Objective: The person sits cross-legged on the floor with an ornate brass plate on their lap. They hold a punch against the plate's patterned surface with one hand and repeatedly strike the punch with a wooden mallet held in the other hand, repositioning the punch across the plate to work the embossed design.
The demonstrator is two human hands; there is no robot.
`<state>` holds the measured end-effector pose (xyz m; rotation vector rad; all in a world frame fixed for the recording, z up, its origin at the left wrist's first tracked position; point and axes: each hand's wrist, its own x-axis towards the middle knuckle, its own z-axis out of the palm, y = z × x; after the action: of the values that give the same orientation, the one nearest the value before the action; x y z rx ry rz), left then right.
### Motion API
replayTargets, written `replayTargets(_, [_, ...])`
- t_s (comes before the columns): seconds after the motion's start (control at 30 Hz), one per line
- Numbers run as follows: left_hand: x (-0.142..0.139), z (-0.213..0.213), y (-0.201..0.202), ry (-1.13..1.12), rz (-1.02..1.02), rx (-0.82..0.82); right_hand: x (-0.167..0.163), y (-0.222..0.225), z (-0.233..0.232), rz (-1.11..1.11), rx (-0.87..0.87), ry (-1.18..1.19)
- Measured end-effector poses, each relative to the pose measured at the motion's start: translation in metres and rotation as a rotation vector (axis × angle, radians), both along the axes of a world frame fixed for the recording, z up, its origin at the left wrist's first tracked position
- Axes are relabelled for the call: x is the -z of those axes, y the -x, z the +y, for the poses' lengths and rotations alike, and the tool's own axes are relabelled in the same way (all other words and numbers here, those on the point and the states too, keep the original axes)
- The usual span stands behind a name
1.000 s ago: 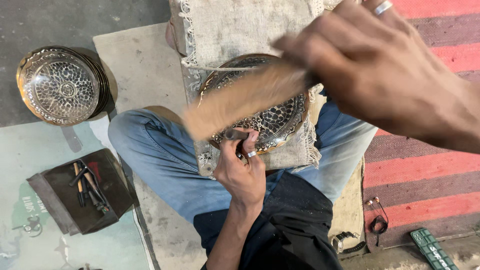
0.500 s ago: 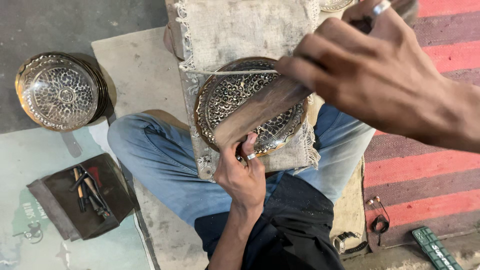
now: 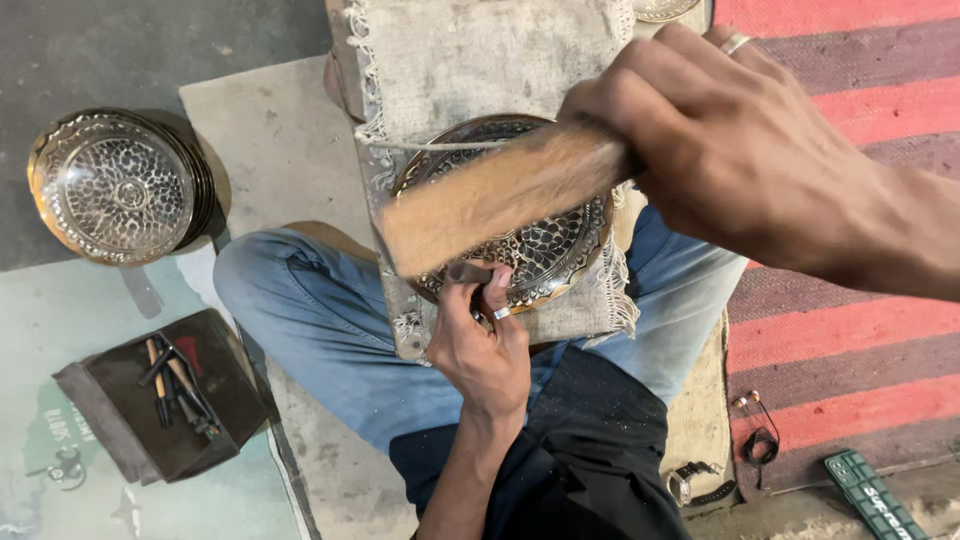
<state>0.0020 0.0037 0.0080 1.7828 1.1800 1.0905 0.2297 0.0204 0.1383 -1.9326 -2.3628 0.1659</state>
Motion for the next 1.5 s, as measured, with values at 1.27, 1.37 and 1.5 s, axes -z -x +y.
replayTargets(1.27, [-0.01,0.007,0.021,0.292,-0.467,-0.027,-0.034,0.003,-0.02,0.308,0.256,-0.041])
replayTargets(1.37, [-0.009,0.018,0.023,0.275,-0.428,0.067,-0.034,0.001,-0.028,0.334,0.267,-0.019])
replayTargets(1.5, [-0.012,0.051,0.029,0.166,-0.243,0.381,-0.026,-0.001,-0.051,0.474,0.409,0.019])
